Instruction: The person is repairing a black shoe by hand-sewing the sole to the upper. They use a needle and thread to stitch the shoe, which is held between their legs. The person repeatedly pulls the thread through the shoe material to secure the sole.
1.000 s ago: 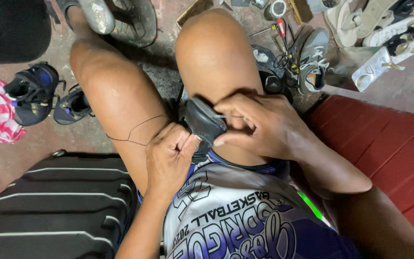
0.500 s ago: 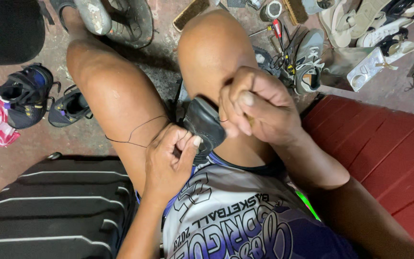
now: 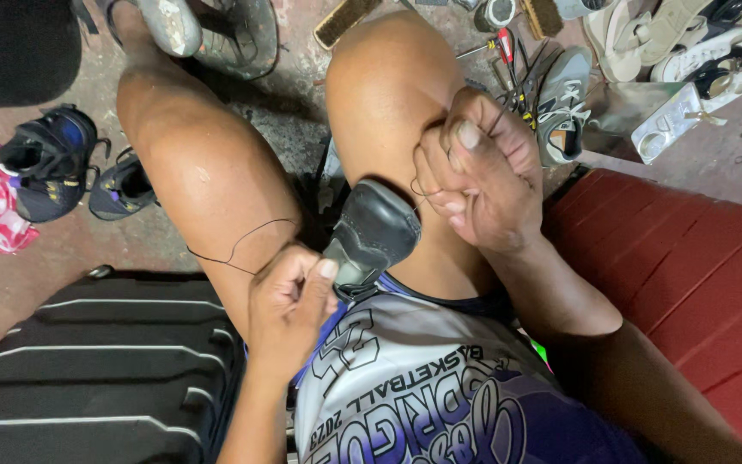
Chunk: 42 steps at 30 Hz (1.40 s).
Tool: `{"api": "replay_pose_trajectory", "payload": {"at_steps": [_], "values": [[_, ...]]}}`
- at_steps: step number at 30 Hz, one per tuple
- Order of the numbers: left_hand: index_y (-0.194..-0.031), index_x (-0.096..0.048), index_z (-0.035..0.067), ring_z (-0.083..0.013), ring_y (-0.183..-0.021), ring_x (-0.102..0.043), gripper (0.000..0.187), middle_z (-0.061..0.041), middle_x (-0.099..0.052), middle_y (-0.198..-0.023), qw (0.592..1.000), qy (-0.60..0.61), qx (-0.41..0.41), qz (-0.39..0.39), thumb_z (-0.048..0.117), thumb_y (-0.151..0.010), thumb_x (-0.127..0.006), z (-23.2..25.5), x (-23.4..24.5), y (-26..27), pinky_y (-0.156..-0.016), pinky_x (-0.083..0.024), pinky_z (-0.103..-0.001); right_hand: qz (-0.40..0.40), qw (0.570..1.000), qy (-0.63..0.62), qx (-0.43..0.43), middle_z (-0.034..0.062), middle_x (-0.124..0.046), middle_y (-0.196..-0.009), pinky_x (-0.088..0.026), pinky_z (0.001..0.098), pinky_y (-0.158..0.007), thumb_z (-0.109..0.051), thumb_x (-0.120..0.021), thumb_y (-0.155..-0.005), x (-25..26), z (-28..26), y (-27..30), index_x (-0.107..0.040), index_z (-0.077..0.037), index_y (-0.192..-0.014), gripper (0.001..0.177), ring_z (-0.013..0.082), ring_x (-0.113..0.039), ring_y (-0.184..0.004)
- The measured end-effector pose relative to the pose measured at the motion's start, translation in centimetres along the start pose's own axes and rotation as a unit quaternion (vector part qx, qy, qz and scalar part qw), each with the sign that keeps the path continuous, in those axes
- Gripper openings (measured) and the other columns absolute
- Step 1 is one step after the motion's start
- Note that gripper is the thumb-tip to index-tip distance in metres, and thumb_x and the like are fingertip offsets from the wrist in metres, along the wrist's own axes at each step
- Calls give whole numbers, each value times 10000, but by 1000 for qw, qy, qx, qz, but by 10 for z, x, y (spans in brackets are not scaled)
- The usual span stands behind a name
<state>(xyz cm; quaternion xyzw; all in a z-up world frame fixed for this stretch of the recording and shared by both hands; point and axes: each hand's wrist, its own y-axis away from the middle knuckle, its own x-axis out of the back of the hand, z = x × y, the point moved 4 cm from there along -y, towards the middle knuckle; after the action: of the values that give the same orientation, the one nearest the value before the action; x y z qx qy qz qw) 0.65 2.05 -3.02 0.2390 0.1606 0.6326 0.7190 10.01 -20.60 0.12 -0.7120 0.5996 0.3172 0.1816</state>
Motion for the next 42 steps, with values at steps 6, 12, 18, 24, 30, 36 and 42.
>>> {"api": "replay_pose_trajectory", "payload": {"at_steps": [6,12,18,24,30,36,42], "values": [[-1186,-601,21,-137,-823,-691,206,-91,-662,-1259,985,50,-16,164,169,-1049,-558,40,55,31,-667,-578,-258,-11,997,57,45,24,-411,-633,-378,240,-515,-181,-485,-1179,1,-3,7,-450,-56,-933,278,111,-393,-518],[-1386,-511,44,-309,-1103,-623,415,-145,-662,-1217,876,-374,-140,271,170,-1024,-672,80,30,52,-960,-488,-411,-10,995,84,51,41,-422,-650,-410,241,-536,-178,-477,-1166,-1,-3,12,-443,-65,-979,222,119,-424,-530],[-1504,-444,-30,-419,-1293,-517,644,-215,-559,-1378,897,-373,-201,128,266,-984,-683,89,-26,36,-1099,-361,-491,-12,991,116,69,42,-431,-654,-424,247,-557,-167,-475,-1166,1,0,14,-438,-59,-959,236,111,-415,-529],[-1480,-415,50,-438,-1330,-494,636,-166,-552,-1412,767,-570,-233,181,331,-961,-652,100,-30,41,-1006,-349,-503,-9,991,110,74,36,-444,-652,-430,242,-553,-172,-472,-1164,9,-3,18,-439,-63,-953,240,93,-416,-523],[-1545,-396,55,-99,-1070,-652,584,-26,-633,-1237,995,97,13,23,182,-1014,-604,40,-50,9,-828,-586,-218,-21,985,150,79,39,-459,-665,-444,239,-574,-176,-465,-1163,7,-3,21,-433,-56,-952,245,85,-425,-531],[-1548,-504,25,-51,-673,-458,617,-66,-633,-1052,957,286,29,-28,76,-976,-728,22,-61,-29,-534,-358,-187,-29,974,207,87,57,-499,-772,-475,251,-685,-195,-475,-1182,0,-6,21,-452,-31,-984,258,80,-488,-650],[-1415,-569,38,38,-689,-558,524,13,-707,-1154,926,363,38,-102,139,-927,-731,24,-44,-52,-448,-322,-134,62,982,137,117,101,-555,-1185,-478,187,-578,-379,-457,-1117,28,-26,34,-533,-16,-1186,377,123,-613,-986]]}}
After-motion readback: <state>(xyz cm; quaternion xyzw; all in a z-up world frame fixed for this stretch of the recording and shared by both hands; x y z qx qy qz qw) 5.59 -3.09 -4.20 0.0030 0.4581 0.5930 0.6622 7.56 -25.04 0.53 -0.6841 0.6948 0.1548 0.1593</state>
